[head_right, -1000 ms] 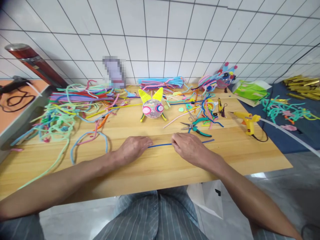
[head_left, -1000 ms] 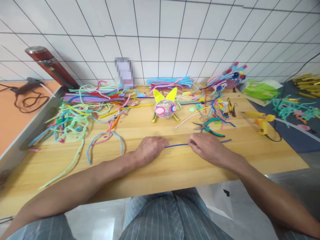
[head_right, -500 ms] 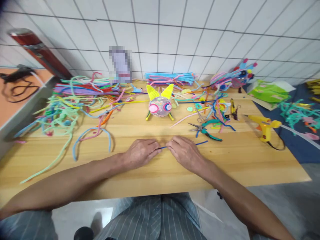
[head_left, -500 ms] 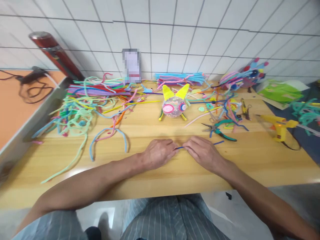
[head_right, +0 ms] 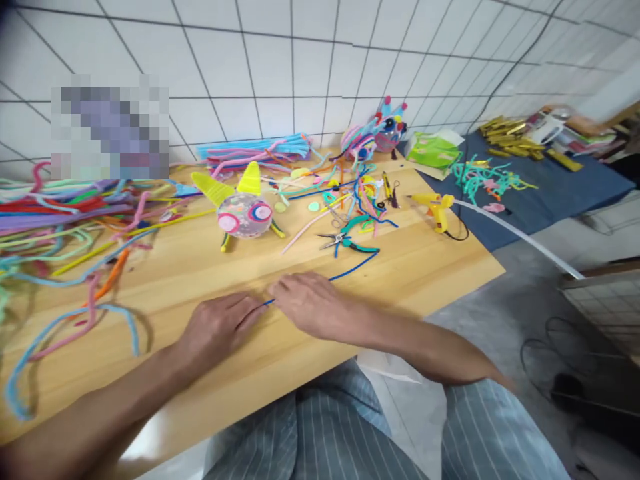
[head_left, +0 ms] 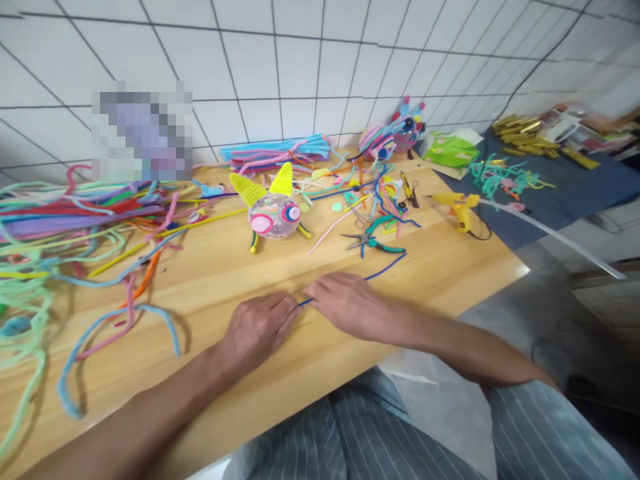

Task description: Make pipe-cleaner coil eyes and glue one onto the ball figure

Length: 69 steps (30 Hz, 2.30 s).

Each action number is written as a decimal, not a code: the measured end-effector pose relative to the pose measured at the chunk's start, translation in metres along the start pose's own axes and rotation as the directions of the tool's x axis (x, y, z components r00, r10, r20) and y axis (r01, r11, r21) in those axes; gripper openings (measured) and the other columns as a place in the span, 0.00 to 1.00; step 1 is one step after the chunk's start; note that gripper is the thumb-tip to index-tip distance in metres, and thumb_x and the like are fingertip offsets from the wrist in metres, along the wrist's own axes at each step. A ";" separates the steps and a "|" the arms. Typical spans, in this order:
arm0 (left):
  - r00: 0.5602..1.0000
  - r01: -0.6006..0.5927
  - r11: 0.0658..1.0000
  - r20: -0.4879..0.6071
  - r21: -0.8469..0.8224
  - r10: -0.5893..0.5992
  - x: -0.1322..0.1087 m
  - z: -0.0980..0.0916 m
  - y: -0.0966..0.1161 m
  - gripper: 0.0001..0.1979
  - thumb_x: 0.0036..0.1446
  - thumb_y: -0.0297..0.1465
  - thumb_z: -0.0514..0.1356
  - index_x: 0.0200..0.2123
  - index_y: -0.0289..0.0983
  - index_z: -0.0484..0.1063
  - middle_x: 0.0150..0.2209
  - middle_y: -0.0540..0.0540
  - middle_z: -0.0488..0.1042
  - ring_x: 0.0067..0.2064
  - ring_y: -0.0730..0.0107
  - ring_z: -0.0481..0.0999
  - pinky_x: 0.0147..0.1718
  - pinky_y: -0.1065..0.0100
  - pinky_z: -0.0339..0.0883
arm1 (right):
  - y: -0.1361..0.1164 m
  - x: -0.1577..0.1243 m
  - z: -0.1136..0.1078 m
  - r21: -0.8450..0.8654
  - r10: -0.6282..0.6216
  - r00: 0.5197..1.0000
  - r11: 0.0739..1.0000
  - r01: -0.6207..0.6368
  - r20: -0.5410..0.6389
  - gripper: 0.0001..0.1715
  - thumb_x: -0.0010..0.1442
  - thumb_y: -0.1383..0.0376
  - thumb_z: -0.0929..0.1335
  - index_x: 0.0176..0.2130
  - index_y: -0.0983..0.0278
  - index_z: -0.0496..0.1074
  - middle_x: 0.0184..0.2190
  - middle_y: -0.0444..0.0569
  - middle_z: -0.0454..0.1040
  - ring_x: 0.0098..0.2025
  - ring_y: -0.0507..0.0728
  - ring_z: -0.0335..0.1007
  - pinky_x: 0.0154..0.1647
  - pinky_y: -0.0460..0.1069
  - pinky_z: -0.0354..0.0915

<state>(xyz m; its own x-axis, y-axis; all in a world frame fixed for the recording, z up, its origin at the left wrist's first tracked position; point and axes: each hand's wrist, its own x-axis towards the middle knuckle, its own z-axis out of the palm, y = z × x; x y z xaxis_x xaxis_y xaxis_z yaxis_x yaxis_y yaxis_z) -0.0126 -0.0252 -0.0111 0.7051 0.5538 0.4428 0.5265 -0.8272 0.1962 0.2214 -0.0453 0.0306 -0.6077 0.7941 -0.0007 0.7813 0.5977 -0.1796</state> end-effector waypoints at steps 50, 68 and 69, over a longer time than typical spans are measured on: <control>0.849 0.527 0.632 0.381 -0.568 -0.366 0.017 -0.015 -0.024 0.07 0.64 0.30 0.61 0.35 0.36 0.78 0.28 0.51 0.77 0.29 0.73 0.71 0.30 0.72 0.63 | 0.023 0.037 0.009 -0.214 -0.433 0.841 0.899 0.381 -0.323 0.16 0.76 0.70 0.62 0.39 0.63 0.76 0.37 0.51 0.75 0.39 0.58 0.63 0.42 0.53 0.56; 0.777 0.521 0.204 0.363 -0.829 -0.514 0.019 -0.013 -0.017 0.17 0.58 0.43 0.69 0.29 0.35 0.73 0.25 0.53 0.69 0.29 0.75 0.64 0.31 0.71 0.61 | 0.015 0.035 0.002 -0.123 -0.306 0.806 0.951 0.284 -0.507 0.14 0.73 0.69 0.66 0.34 0.61 0.75 0.31 0.47 0.76 0.35 0.56 0.67 0.39 0.53 0.58; 0.768 0.505 0.176 0.347 -0.845 -0.539 0.020 -0.014 -0.015 0.18 0.57 0.44 0.70 0.29 0.35 0.73 0.26 0.53 0.70 0.29 0.75 0.65 0.32 0.71 0.62 | 0.012 0.035 0.002 -0.082 -0.268 0.801 0.960 0.267 -0.536 0.13 0.73 0.69 0.66 0.35 0.62 0.75 0.29 0.47 0.75 0.34 0.55 0.67 0.38 0.53 0.59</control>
<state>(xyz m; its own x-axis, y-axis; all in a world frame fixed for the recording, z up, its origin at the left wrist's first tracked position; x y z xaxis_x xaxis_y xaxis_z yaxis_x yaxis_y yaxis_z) -0.0127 -0.0032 0.0068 0.4226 0.9037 -0.0690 0.0476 0.0539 0.9974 0.2095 -0.0107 0.0268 -0.6201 0.5342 0.5745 0.5994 0.7951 -0.0924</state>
